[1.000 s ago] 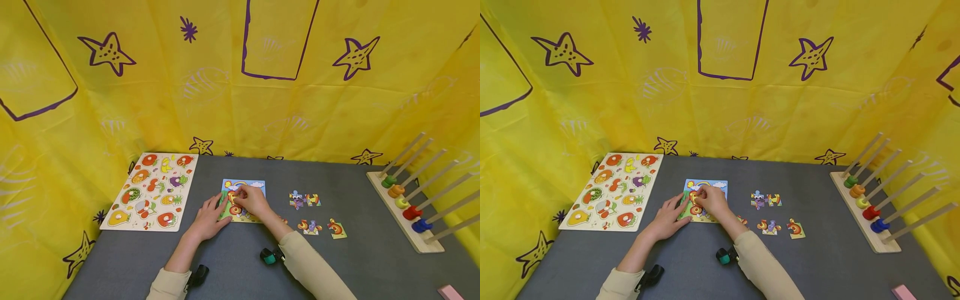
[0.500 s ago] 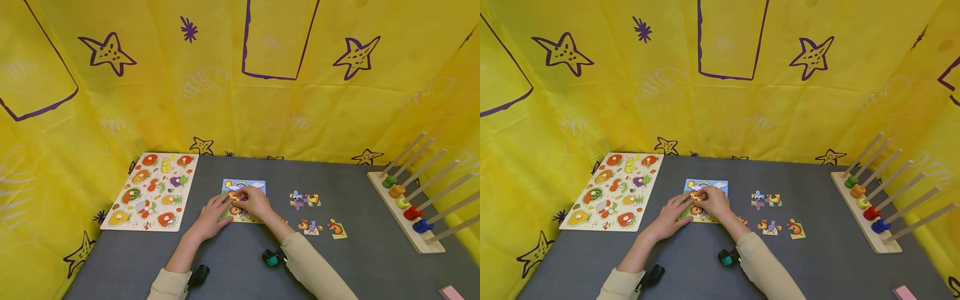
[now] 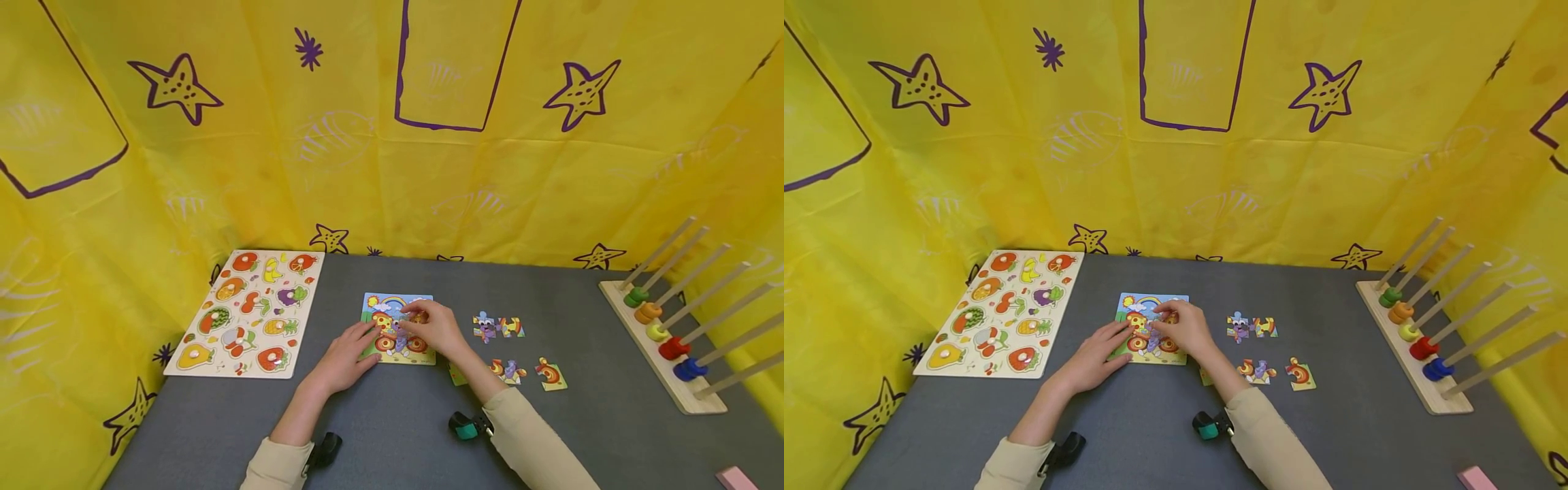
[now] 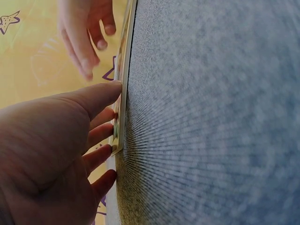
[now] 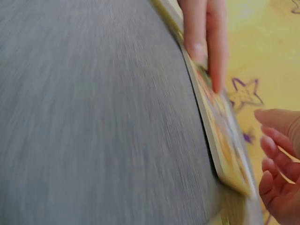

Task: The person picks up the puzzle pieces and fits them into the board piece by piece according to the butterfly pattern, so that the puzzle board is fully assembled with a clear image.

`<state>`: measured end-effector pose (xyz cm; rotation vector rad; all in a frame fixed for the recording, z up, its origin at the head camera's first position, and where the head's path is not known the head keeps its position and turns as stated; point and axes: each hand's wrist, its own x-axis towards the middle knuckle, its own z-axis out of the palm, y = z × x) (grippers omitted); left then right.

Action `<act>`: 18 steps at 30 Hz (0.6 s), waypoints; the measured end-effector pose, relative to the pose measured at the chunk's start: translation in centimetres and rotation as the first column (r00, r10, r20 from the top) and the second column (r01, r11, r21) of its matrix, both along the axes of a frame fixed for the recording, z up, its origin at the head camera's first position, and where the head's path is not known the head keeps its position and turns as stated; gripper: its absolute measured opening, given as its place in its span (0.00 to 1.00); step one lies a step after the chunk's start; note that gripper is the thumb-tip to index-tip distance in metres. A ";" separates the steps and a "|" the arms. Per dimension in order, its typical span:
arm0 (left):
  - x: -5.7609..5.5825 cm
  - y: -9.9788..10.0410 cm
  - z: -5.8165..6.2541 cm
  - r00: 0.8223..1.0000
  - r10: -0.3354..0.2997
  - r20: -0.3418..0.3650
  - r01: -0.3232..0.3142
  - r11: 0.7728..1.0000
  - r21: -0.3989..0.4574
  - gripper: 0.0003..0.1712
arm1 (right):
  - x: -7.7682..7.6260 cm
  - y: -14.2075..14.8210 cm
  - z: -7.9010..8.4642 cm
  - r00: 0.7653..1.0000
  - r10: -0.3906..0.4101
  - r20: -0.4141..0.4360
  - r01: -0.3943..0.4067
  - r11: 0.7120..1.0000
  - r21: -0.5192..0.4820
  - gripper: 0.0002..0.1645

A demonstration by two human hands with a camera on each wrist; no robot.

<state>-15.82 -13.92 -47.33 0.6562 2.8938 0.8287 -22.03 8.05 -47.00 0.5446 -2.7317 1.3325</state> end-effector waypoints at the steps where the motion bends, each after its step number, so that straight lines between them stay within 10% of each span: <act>1: 0.0 0.0 0.0 1.000 0.000 -0.003 0.000 1.000 0.000 0.30 | 0.0 0.7 0.0 1.000 -0.016 -0.008 0.016 1.000 -0.010 0.13; 18: 0.1 0.2 0.1 1.000 0.005 0.005 -0.005 1.000 -0.012 0.30 | 1.0 12.0 -0.4 0.982 -0.187 -0.027 0.189 0.977 0.100 0.21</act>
